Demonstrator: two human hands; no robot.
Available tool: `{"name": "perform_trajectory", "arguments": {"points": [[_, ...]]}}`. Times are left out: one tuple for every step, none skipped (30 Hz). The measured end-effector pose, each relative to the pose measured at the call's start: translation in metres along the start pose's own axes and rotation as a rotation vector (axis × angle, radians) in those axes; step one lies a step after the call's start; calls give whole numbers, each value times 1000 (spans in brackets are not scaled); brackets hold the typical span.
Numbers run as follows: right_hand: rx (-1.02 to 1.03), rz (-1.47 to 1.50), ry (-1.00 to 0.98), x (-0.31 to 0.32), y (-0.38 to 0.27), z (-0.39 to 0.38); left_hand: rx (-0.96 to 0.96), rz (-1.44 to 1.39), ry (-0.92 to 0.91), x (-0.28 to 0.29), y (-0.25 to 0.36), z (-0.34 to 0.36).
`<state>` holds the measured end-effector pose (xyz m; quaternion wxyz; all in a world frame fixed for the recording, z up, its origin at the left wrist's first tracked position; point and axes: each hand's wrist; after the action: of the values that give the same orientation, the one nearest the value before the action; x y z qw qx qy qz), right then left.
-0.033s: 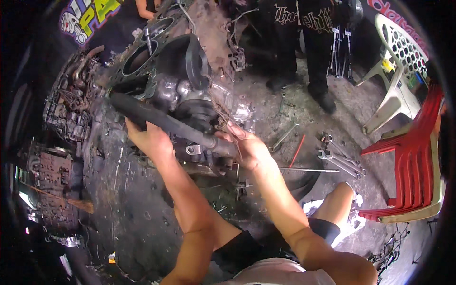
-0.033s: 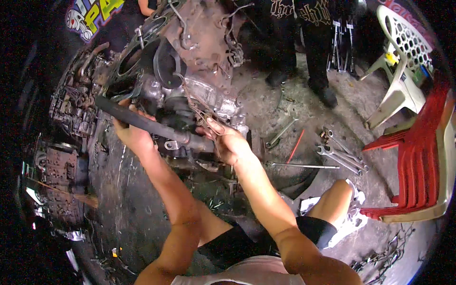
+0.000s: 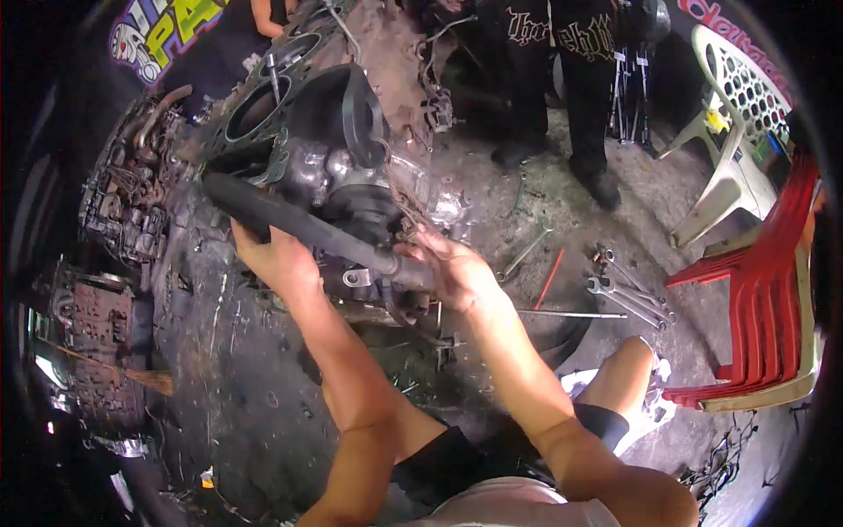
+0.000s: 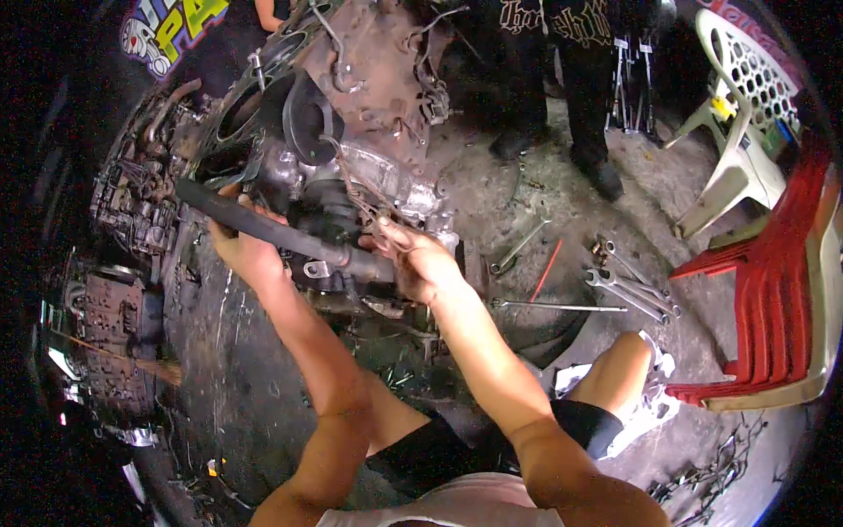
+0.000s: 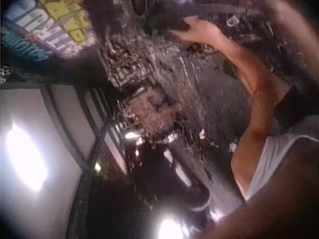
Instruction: The person removes parts and a hose from an engine block by hand and using wrenches, wipes their hands with paper, and loosens bolts on the engine block using a socket wrench.
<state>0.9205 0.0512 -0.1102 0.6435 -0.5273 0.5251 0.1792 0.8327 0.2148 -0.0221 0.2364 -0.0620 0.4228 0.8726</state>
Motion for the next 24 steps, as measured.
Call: {"name": "perform_trajectory", "arguments": {"points": [[-24,-79,33,-3,-2,0,4,8,11,1,0,0],[-48,-157,66,-7,-3,0,5,11,9,2,1,0],[-102,-147,57,-9,-7,-2,18,-25,24,0,2,-1],[-99,-145,60,-2,-9,1,30,-61,39,-2,5,-2],[-119,-185,44,12,-7,10,32,-62,36,-3,6,-3],[-132,-229,26,16,-9,16,5,-19,35,-6,6,-2],[-72,-254,4,20,-9,20,-22,24,34,-9,7,-1],[-62,-258,4,25,-8,22,-24,15,31,-12,8,-2],[-29,-287,41,17,-5,18,-33,25,28,-12,9,-4],[8,-317,80,4,-7,10,-41,31,25,-13,14,-6],[9,-317,84,-7,-11,2,-38,29,24,-14,20,-7],[-60,-221,87,-21,-19,-9,-15,19,35,-17,26,-9],[-128,-124,91,-27,-22,-15,9,9,47,-17,30,-10],[-128,-126,95,-13,-18,-9,13,6,47,-14,29,-10],[-61,-128,-14,12,-16,-1,26,-14,7,-16,31,-10],[-5,-127,-130,18,-16,3,36,-23,-27,-14,30,-9],[-20,-191,-162,23,-16,3,35,-26,-25,-12,28,-9],[-23,-189,-165,15,-16,-1,29,-54,-39,-8,25,-9],[-78,-307,-38,2,-17,-6,23,-83,-53,-4,23,-8],[-132,-423,88,-7,-15,-7,19,-79,-53,-2,22,-7],[-100,-300,124,10,-3,12,43,-90,-51,-8,22,-10],[-97,-299,124,10,-5,16,65,-88,-45,-9,21,-10],[-93,-343,137,11,-7,19,64,-89,-48,-11,21,-12],[-82,-392,150,10,-9,20,74,-89,-37,-13,24,-13]]}}
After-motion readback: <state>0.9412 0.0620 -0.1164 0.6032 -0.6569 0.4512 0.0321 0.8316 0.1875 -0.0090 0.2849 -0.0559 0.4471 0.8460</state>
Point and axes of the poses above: each hand's wrist, its own z-axis towards the middle knuckle, its own x-axis out of the back of the hand, y = z × x, and after that the axes turned 4 degrees about -z, right-handed
